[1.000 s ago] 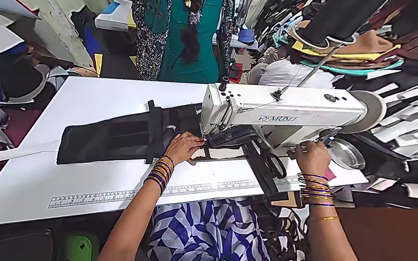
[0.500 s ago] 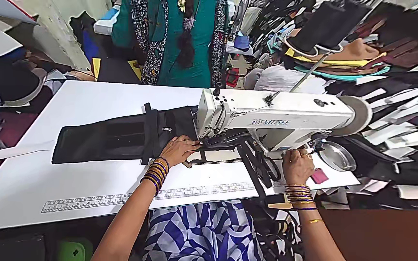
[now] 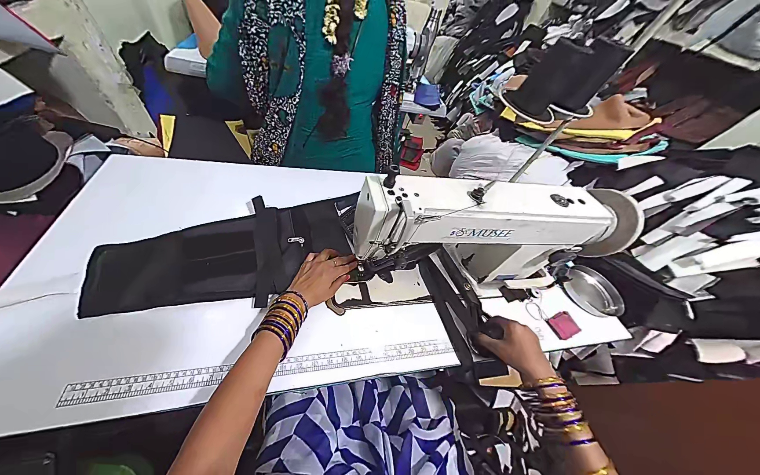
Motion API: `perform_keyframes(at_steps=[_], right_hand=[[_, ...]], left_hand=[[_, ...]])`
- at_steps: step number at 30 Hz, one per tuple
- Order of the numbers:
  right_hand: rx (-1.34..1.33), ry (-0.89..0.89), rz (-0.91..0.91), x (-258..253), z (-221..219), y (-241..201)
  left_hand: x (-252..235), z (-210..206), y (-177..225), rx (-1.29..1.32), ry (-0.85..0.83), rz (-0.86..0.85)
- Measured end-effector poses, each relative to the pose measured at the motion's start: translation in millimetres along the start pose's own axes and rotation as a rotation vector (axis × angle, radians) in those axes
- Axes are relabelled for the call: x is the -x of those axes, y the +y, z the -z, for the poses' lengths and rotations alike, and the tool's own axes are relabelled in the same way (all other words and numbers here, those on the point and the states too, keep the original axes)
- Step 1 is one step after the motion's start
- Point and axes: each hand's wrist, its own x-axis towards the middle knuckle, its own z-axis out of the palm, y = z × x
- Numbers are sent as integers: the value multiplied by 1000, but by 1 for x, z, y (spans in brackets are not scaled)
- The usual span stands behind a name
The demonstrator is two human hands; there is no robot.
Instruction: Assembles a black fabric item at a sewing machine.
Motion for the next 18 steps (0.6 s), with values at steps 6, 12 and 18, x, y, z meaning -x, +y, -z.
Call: perform_keyframes(at_steps=[6, 12, 18], right_hand=[[-609, -110, -71, 9, -1, 19], [-1097, -200, -62, 48, -7, 48], [-1067, -203, 89, 53, 11, 21]], left_hand=[[-6, 4, -1, -28, -1, 8], [-15, 4, -7, -22, -7, 38], [-24, 7, -14, -30, 34, 52]])
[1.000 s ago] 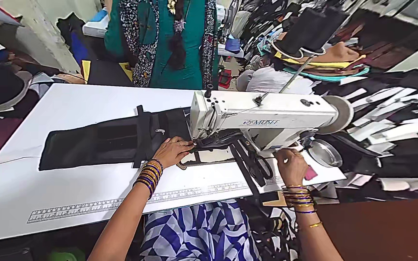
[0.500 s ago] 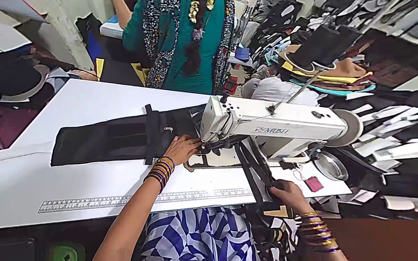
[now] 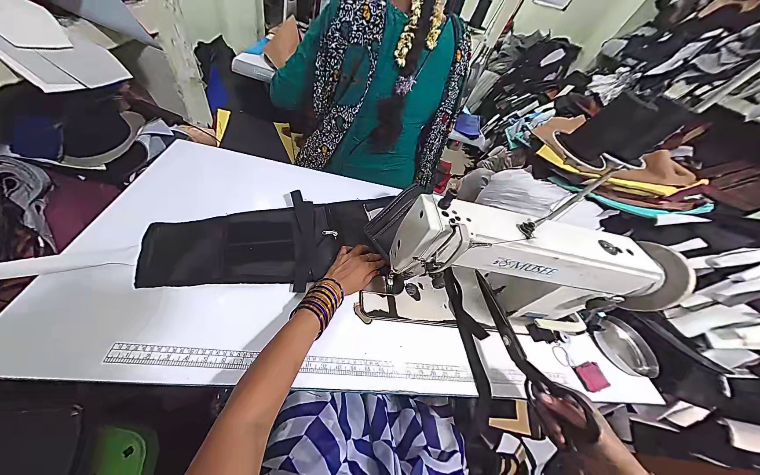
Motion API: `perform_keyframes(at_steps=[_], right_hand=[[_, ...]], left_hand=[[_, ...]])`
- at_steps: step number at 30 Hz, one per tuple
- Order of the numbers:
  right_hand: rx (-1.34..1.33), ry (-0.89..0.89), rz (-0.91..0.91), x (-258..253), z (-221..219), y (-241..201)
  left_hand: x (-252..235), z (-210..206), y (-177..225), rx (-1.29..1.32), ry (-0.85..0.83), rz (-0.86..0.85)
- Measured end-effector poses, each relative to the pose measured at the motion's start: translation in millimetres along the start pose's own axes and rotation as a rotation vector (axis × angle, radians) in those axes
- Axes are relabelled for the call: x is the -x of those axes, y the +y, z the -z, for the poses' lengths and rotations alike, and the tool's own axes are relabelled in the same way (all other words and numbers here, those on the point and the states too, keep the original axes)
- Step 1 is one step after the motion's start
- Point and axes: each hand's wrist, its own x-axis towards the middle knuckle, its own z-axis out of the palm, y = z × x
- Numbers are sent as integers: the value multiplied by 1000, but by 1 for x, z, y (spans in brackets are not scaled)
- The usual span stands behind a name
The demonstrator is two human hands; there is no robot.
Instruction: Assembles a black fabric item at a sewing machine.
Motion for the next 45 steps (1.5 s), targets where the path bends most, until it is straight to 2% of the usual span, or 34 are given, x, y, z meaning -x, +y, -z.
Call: perform_keyframes(at_steps=[4, 6, 12, 16, 27, 31, 34, 38, 42, 45], right_hand=[[231, -146, 28, -41, -8, -20], [269, -163, 28, -64, -13, -32], [410, -357, -36, -115, -19, -73], [419, -367, -43, -113, -14, -87], [249, -350, -16, -92, 17, -46], [250, -293, -31, -87, 33, -27], [306, -317, -55, -101, 24, -29], [406, -443, -42, -142, -8, -53], [571, -491, 63, -158, -23, -70], [506, -365, 103, -124, -3, -53]], left_hand=[[-10, 2, -9, 23, 37, 15], [-14, 3, -14, 33, 50, 28], [-16, 4, -14, -34, 47, 71], [-15, 2, -11, -43, 82, 104], [-11, 4, -3, -45, 103, 132], [-13, 5, -5, -31, 108, 157], [-14, 1, -6, -44, 114, 148], [-10, -3, -5, -54, 280, 132], [17, 1, 9, -117, 371, 191], [74, 2, 37, 7, 335, 139]])
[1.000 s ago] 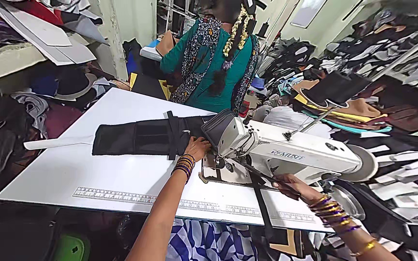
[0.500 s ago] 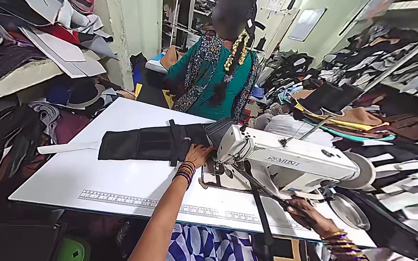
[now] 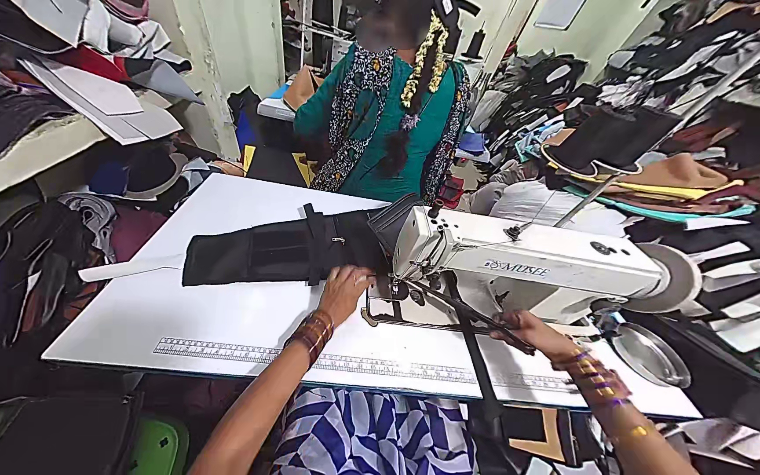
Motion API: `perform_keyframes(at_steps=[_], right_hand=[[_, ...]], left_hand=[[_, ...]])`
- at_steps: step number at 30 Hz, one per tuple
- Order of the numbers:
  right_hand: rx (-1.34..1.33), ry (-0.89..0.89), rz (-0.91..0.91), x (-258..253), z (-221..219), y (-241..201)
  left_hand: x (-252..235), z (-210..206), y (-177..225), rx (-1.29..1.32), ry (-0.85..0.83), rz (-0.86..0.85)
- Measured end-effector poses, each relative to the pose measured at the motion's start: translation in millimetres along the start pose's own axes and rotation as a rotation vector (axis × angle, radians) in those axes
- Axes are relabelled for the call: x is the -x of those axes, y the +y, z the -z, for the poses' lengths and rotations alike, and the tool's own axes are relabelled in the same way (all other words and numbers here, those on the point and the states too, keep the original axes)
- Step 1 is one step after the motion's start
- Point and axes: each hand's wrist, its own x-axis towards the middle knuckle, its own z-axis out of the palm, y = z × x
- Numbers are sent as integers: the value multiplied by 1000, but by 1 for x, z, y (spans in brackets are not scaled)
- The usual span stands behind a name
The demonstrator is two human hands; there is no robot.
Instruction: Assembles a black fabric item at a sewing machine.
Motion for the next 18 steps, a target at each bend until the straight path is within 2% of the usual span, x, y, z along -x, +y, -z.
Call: perform_keyframes(at_steps=[1, 2, 4, 5, 7, 8, 10, 13, 15, 18], right_hand=[[-39, 70, -6, 19, -3, 9], [-82, 153, -9, 39, -6, 18], [-173, 325, -35, 74, -18, 36], [-202, 399, -58, 87, -24, 46], [-228, 513, -110, 98, -35, 61], [-235, 558, -135, 98, -39, 65], [-196, 642, -177, 91, -44, 69], [88, 661, -229, 71, -41, 64], [309, 630, -267, 59, -41, 52], [562, 588, -345, 48, -50, 30]], left_hand=[[29, 8, 15, 74, -97, -17], [61, 6, 28, 150, -133, -122], [119, -16, 52, 294, -205, -440], [138, -31, 63, 322, -220, -557], [151, -57, 76, 288, -241, -651], [150, -69, 81, 277, -255, -661], [144, -87, 90, 285, -412, -620], [146, -109, 89, 246, -623, -509], [153, -106, 85, 317, -635, -458], [173, -67, 97, 668, -564, -485]])
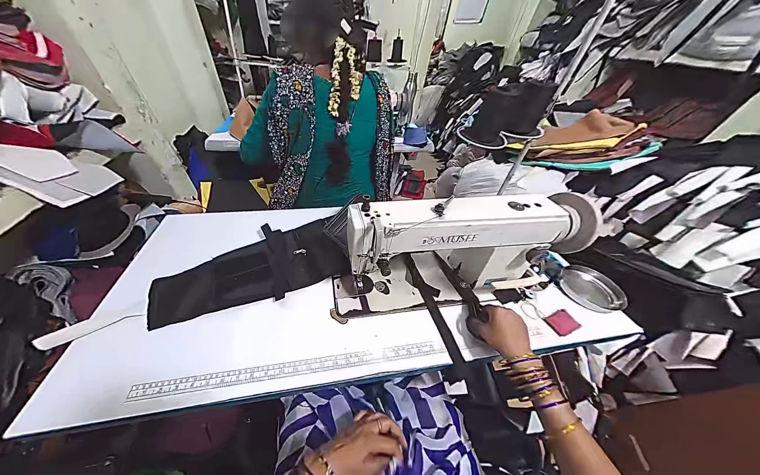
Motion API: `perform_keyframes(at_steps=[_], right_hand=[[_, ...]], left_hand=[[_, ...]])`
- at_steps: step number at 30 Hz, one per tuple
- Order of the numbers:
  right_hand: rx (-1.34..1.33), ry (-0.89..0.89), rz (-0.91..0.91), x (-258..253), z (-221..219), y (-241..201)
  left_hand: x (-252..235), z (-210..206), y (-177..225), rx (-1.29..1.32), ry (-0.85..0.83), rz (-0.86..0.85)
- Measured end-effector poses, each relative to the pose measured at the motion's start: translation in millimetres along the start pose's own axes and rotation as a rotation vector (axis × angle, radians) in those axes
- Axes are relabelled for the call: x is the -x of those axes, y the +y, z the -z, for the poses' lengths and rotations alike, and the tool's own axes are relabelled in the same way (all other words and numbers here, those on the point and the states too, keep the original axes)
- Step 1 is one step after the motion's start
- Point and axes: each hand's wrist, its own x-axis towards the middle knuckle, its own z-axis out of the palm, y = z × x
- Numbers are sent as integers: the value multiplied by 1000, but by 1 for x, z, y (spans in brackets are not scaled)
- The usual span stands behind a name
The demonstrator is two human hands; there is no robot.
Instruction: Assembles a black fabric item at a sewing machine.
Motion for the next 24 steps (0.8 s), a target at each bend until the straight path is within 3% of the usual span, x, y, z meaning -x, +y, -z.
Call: perform_keyframes(at_steps=[3, 5, 7, 10, 12, 15, 17, 21, 24], right_hand=[[29, 11, 5, 2, -6, -10], [-7, 52, 33, 5, -15, -8], [-12, 119, 77, 9, -25, -4], [-11, 234, 127, 17, -39, -1], [-27, 310, 159, 18, -48, 5], [-79, 360, 166, 18, -53, 9], [-117, 347, 153, 17, -50, 9], [-143, 279, 147, 24, -37, -9], [-194, 391, 388, 30, -39, -46]], left_hand=[[24, 23, 56, -28, 47, -165], [45, 68, 69, -282, 207, -43], [74, 135, 48, -466, 390, 280], [116, 236, -2, -646, 575, 896], [136, 268, -30, -650, 650, 1172], [141, 265, -46, -709, 645, 1261], [130, 251, -29, -761, 539, 1240], [94, 168, 47, -593, 243, 1112], [64, 99, 86, -275, -22, 933]])
